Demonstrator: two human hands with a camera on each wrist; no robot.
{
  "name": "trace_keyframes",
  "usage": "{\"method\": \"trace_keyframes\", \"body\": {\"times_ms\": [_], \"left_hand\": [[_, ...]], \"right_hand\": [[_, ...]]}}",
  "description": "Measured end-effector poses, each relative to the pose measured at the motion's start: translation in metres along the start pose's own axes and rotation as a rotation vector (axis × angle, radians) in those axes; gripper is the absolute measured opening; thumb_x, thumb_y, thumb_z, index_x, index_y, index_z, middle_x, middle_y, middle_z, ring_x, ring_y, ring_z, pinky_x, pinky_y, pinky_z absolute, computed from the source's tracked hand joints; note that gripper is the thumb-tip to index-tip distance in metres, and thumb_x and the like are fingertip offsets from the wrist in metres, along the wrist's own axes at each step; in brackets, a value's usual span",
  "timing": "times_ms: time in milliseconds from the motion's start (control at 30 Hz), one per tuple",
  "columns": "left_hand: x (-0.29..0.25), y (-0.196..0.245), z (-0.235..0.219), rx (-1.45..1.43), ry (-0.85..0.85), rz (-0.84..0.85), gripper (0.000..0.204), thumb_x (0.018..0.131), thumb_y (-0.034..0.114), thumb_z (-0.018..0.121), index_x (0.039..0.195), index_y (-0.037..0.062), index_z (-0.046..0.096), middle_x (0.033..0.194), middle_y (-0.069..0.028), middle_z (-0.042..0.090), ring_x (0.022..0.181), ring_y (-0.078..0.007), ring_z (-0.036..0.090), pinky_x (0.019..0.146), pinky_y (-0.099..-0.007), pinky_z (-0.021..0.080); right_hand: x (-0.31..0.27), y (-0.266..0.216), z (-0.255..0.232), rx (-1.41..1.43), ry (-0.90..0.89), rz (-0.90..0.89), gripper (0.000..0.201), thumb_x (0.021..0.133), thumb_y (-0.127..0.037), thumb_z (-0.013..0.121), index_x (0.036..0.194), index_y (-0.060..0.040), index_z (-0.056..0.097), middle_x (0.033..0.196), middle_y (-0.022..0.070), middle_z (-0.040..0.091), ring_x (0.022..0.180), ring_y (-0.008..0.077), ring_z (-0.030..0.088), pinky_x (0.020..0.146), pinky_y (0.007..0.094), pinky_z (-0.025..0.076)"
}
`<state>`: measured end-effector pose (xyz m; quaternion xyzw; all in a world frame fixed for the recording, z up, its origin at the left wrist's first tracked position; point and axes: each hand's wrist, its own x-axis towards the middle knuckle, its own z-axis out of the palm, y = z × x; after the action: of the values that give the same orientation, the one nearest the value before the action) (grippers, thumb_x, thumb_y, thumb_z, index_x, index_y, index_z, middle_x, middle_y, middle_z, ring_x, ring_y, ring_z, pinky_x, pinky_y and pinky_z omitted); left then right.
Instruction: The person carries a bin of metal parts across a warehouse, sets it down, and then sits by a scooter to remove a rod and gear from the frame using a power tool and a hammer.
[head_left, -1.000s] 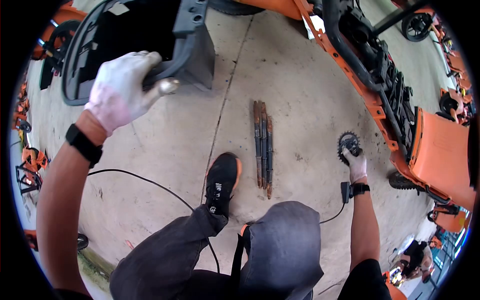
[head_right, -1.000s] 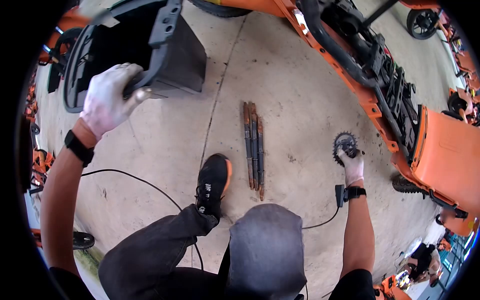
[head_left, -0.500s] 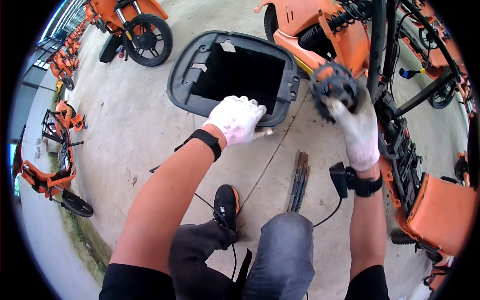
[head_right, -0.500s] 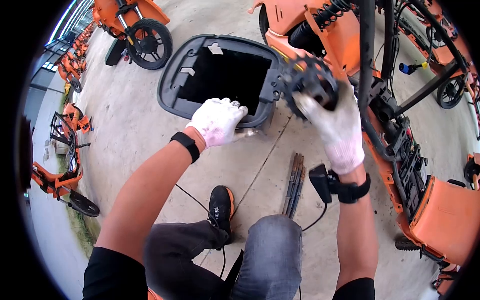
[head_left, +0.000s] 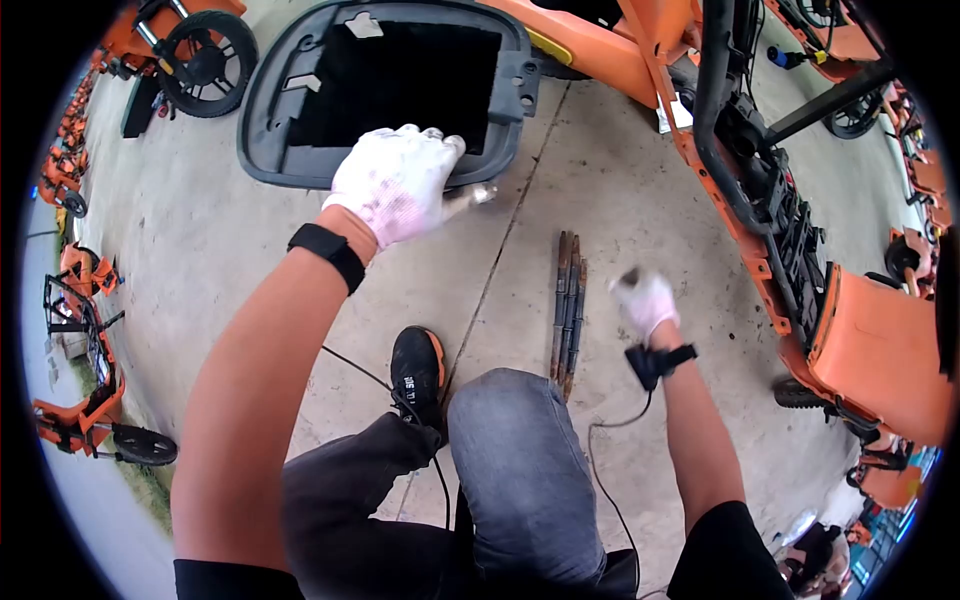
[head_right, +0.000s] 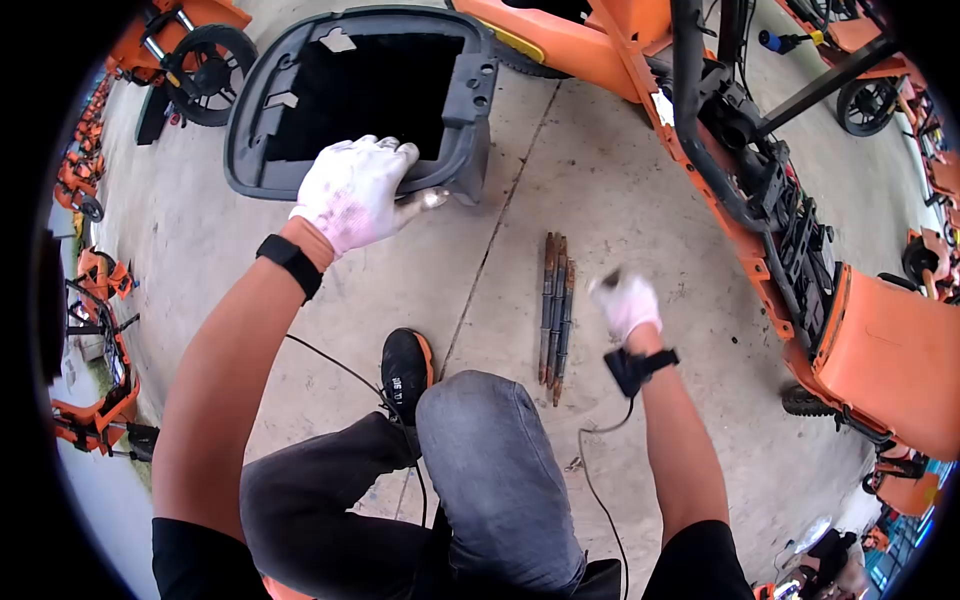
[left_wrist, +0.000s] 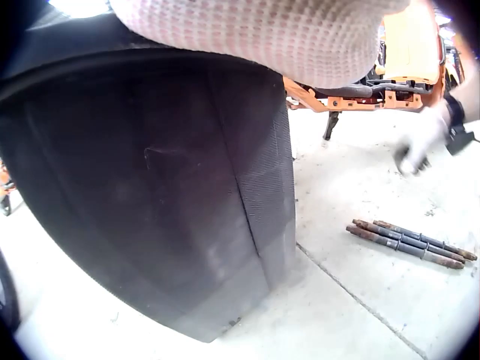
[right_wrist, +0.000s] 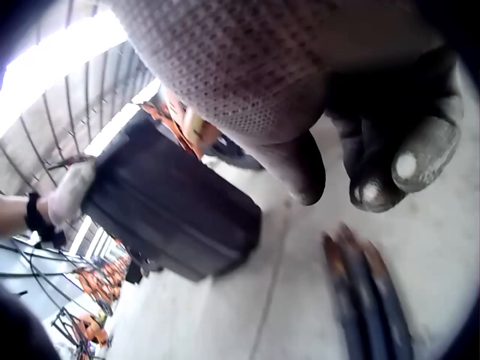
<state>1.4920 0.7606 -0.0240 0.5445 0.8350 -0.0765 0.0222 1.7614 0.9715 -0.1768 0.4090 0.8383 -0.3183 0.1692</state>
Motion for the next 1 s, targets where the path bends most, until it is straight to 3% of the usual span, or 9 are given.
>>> {"method": "trace_keyframes", "body": {"times_ms": [100, 233, 367, 467, 633, 700, 733, 867, 1000], "left_hand": [[0.001, -0.002, 0.005, -0.025, 0.089, 0.033, 0.049, 0.082, 0.051, 0.062, 0.092, 0.0028, 0.062, 0.078, -0.0105, 0.062, 0.079, -0.0261, 0.062, 0.07, -0.0377, 0.05], [0.002, -0.001, 0.007, -0.036, 0.14, 0.069, 0.043, 0.079, 0.045, 0.066, 0.087, 0.0032, 0.06, 0.076, -0.0097, 0.058, 0.075, -0.0255, 0.059, 0.067, -0.0371, 0.049], [0.003, 0.001, 0.006, -0.031, 0.13, 0.056, 0.042, 0.079, 0.045, 0.066, 0.081, 0.0041, 0.058, 0.076, -0.0096, 0.058, 0.074, -0.0265, 0.059, 0.067, -0.0378, 0.049], [0.003, 0.001, 0.008, -0.017, 0.15, 0.053, 0.042, 0.079, 0.046, 0.066, 0.082, 0.0044, 0.058, 0.077, -0.0094, 0.058, 0.075, -0.0267, 0.059, 0.066, -0.0382, 0.048], [0.003, 0.002, 0.006, -0.025, 0.146, 0.066, 0.039, 0.08, 0.042, 0.068, 0.084, 0.0041, 0.058, 0.077, -0.0096, 0.059, 0.074, -0.0272, 0.059, 0.065, -0.0385, 0.048], [0.002, 0.003, 0.007, -0.031, 0.14, 0.078, 0.038, 0.08, 0.04, 0.068, 0.085, 0.0036, 0.058, 0.077, -0.0098, 0.059, 0.073, -0.0275, 0.06, 0.064, -0.0386, 0.048], [0.003, 0.002, 0.007, -0.034, 0.138, 0.067, 0.038, 0.08, 0.04, 0.068, 0.085, 0.0035, 0.058, 0.077, -0.0101, 0.058, 0.073, -0.0275, 0.06, 0.064, -0.0387, 0.048], [0.003, 0.003, 0.008, -0.03, 0.184, 0.075, 0.039, 0.081, 0.041, 0.067, 0.085, 0.0029, 0.057, 0.075, -0.0111, 0.058, 0.073, -0.0278, 0.059, 0.063, -0.0382, 0.048], [0.003, 0.003, 0.011, -0.022, 0.208, 0.077, 0.04, 0.082, 0.041, 0.066, 0.086, 0.0026, 0.058, 0.075, -0.0107, 0.058, 0.073, -0.0275, 0.06, 0.064, -0.0374, 0.048]], "right_hand": [[-0.062, 0.025, 0.067, -0.286, -0.38, 0.18, 0.076, 0.077, -0.059, 0.065, 0.117, 0.0055, 0.054, 0.112, 0.0292, 0.06, 0.105, 0.0377, 0.061, 0.09, 0.0404, 0.05], [-0.084, 0.018, 0.135, -0.194, -0.243, 0.276, 0.09, 0.077, -0.057, 0.067, 0.133, 0.0054, 0.034, 0.129, 0.0279, 0.048, 0.115, 0.0366, 0.056, 0.092, 0.0398, 0.049], [-0.083, 0.016, 0.168, -0.121, 0.016, 0.334, 0.084, 0.071, -0.046, 0.077, 0.125, 0.0063, 0.041, 0.121, 0.027, 0.05, 0.111, 0.0378, 0.054, 0.093, 0.0395, 0.048], [-0.087, 0.026, 0.173, -0.095, 0.071, 0.367, 0.08, 0.069, -0.043, 0.079, 0.124, 0.0052, 0.044, 0.121, 0.0252, 0.051, 0.111, 0.0374, 0.054, 0.093, 0.0402, 0.048], [-0.108, 0.044, 0.168, -0.06, -0.045, 0.417, 0.057, 0.076, -0.032, 0.074, 0.116, 0.0018, 0.052, 0.119, 0.0231, 0.054, 0.108, 0.0363, 0.057, 0.091, 0.041, 0.049], [-0.115, 0.069, 0.181, -0.056, -0.177, 0.274, 0.041, 0.081, -0.024, 0.067, 0.11, 0.0026, 0.056, 0.116, 0.0237, 0.056, 0.104, 0.0364, 0.059, 0.09, 0.0406, 0.049], [-0.121, 0.072, 0.182, -0.066, -0.088, 0.209, 0.03, 0.083, -0.018, 0.061, 0.105, 0.0019, 0.06, 0.111, 0.0228, 0.06, 0.102, 0.0364, 0.061, 0.089, 0.041, 0.049], [-0.118, 0.071, 0.173, 0.007, -0.099, 0.25, 0.026, 0.081, -0.02, 0.061, 0.097, 0.0007, 0.062, 0.102, 0.0219, 0.063, 0.1, 0.0365, 0.06, 0.088, 0.0419, 0.049], [-0.104, 0.076, 0.167, 0.055, 0.064, 0.209, 0.023, 0.079, -0.021, 0.062, 0.088, -0.0005, 0.063, 0.091, 0.0214, 0.064, 0.097, 0.036, 0.06, 0.088, 0.0416, 0.048]]}}
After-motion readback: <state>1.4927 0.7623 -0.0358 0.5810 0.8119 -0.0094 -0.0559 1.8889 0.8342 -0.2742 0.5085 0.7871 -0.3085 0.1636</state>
